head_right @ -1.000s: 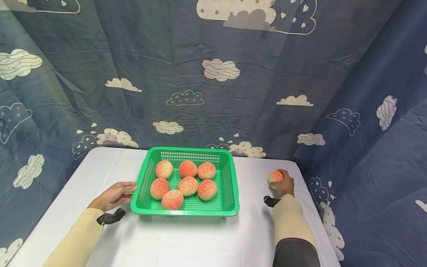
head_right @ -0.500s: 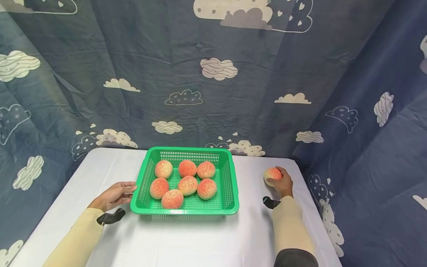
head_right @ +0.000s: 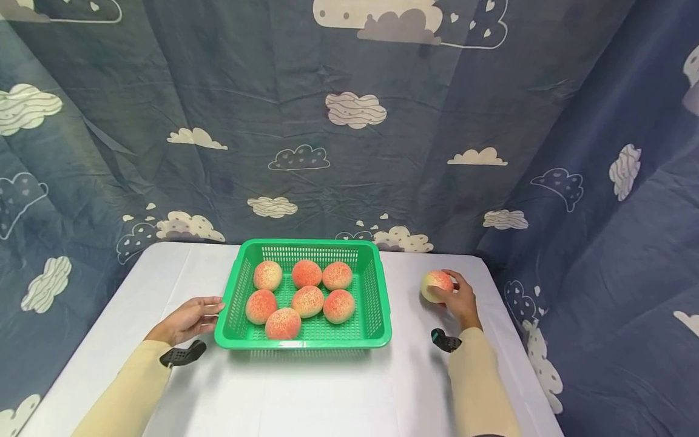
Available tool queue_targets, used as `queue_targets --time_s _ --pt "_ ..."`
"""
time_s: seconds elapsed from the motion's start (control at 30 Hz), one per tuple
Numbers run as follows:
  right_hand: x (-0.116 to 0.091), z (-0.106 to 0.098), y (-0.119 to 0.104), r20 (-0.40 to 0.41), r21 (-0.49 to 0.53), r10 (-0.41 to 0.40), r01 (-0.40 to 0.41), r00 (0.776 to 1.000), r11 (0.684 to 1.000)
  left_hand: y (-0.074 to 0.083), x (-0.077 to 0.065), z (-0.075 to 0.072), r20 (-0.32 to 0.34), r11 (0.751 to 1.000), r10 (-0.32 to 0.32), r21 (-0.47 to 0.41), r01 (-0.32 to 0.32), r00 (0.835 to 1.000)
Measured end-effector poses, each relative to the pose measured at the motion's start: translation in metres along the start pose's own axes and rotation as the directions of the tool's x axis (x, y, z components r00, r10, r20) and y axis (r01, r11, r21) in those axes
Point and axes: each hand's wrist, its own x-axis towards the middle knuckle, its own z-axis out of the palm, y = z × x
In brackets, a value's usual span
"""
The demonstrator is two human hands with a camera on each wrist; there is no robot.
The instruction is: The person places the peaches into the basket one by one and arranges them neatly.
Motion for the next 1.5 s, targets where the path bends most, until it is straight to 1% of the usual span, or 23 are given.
queue_targets --time_s 0.07,0.23,0.3,0.47,0.6,0.8,0.9,1.03,1.2,1.33,1.5 --pt "-0.003 0.0 -0.004 0.015 -0.006 -0.011 0.011 1.0 1.0 0.001 0.001 0.0 0.002 1.0 -0.002 -0.003 0.002 1.0" --pt "-0.013 0.0 -0.015 0.034 -0.07 -0.028 0.03 0.999 0.997 0.001 0.001 0.0 0.01 1.0 0.006 -0.019 -0.006 1.0" --pt "-0.017 0.0 -0.019 0.045 -0.077 -0.046 0.049 0.998 0.996 0.0 0.001 0.0 0.011 1.0 0.012 -0.021 -0.012 1.0" --pt "-0.028 0.001 -0.03 0.092 -0.037 -0.12 0.124 0.989 0.992 -0.001 0.001 0.0 0.007 1.0 0.015 -0.018 -0.015 1.0" --pt "-0.036 0.002 -0.04 0.114 -0.024 -0.163 0.167 0.98 0.986 -0.002 0.002 0.0 -0.003 1.0 0.008 -0.017 -0.008 1.0" --pt "-0.048 0.008 -0.052 0.164 -0.003 -0.239 0.243 0.957 0.97 -0.002 0.002 0.0 -0.009 1.0 0.011 -0.022 -0.011 1.0" --pt "-0.054 0.014 -0.058 0.198 0.009 -0.28 0.283 0.939 0.959 -0.002 0.001 0.0 -0.001 1.0 0.013 -0.016 -0.013 1.0" --pt "-0.063 0.023 -0.068 0.254 0.03 -0.333 0.336 0.908 0.941 -0.003 0.0 0.0 0.003 1.0 0.014 -0.012 -0.014 1.0" --pt "-0.071 0.037 -0.08 0.319 0.085 -0.397 0.391 0.861 0.916 -0.003 0.001 0.0 -0.008 1.0 0.016 -0.009 -0.016 1.0" --pt "-0.073 0.052 -0.084 0.366 0.108 -0.44 0.432 0.82 0.895 -0.001 0.0 0.001 -0.009 1.0 0.016 -0.002 -0.016 1.0" --pt "-0.079 0.072 -0.086 0.443 0.147 -0.465 0.45 0.767 0.881 -0.001 -0.001 0.002 -0.008 1.0 0.019 0.001 -0.019 1.0"
